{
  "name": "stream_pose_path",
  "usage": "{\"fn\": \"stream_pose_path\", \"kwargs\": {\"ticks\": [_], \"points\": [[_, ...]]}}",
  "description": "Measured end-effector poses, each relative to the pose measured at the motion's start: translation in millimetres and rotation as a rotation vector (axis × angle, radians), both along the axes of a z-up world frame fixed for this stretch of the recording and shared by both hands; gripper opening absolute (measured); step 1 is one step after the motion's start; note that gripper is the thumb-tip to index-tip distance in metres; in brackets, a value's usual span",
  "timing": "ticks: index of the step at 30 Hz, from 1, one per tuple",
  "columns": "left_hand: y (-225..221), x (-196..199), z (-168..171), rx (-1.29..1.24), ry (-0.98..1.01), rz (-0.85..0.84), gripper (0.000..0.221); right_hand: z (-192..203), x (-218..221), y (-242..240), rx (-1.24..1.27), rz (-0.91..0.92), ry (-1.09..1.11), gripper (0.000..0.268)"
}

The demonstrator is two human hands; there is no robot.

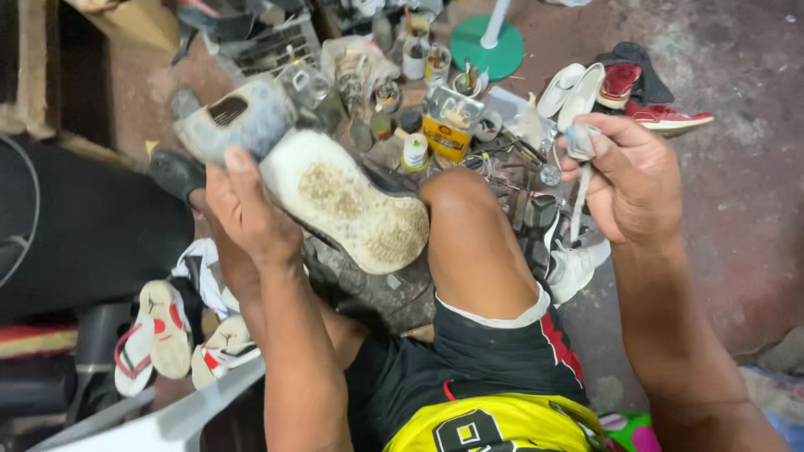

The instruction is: The person cleans and scrapes the bottom of a shoe sole with a small tool and a cloth while sitting on the floor.

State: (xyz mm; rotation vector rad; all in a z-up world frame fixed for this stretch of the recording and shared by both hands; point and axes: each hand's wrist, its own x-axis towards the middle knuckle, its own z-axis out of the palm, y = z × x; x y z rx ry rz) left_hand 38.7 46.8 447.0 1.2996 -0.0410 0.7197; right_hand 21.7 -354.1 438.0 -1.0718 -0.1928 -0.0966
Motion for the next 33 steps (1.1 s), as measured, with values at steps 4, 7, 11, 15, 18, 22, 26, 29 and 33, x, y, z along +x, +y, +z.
{"fn": "stream_pose_path", "kwargs": {"ticks": [4,7,11,15,18,22,26,29,33], "points": [[12.0,3.5,44.3,0.295,-0.144,-0.019,0.039,51.6,-1.0,55.9,-0.127,0.122,-0.180,0.028],[12.2,6.3,58.1,-0.015,-0.187,-0.300,0.037,79.6,-15.2,85.2,-0.346,0.116,-0.247,0.027],[-11.1,17.5,25.9,0.094,0.004,-0.081,0.042,99.8,-13.1,117.3,-0.746,0.095,-0.488,0.026],[-40.6,27.8,-24.9,0.022,0.055,-0.176,0.040,80.5,-0.5,152.4,-0.952,0.122,-0.636,0.025],[-52.2,34.0,-54.9,-0.089,0.082,-0.245,0.042,65.7,24.0,168.9,-1.126,0.022,-0.854,0.020],[-54.7,47.0,-86.6,-0.099,0.157,-0.251,0.050,42.8,28.8,165.5,-1.256,0.082,-0.802,0.015],[-42.9,56.6,-100.2,0.070,0.117,-0.111,0.051,33.0,2.1,142.6,-1.216,0.209,-0.825,0.014],[-49.9,54.7,-103.3,0.236,0.049,-0.088,0.056,24.8,7.8,145.3,-1.168,0.133,-0.811,0.016],[-55.5,57.8,-69.3,0.136,0.370,-0.230,0.070,26.8,48.1,169.0,-1.165,-0.050,-0.807,0.014]]}}
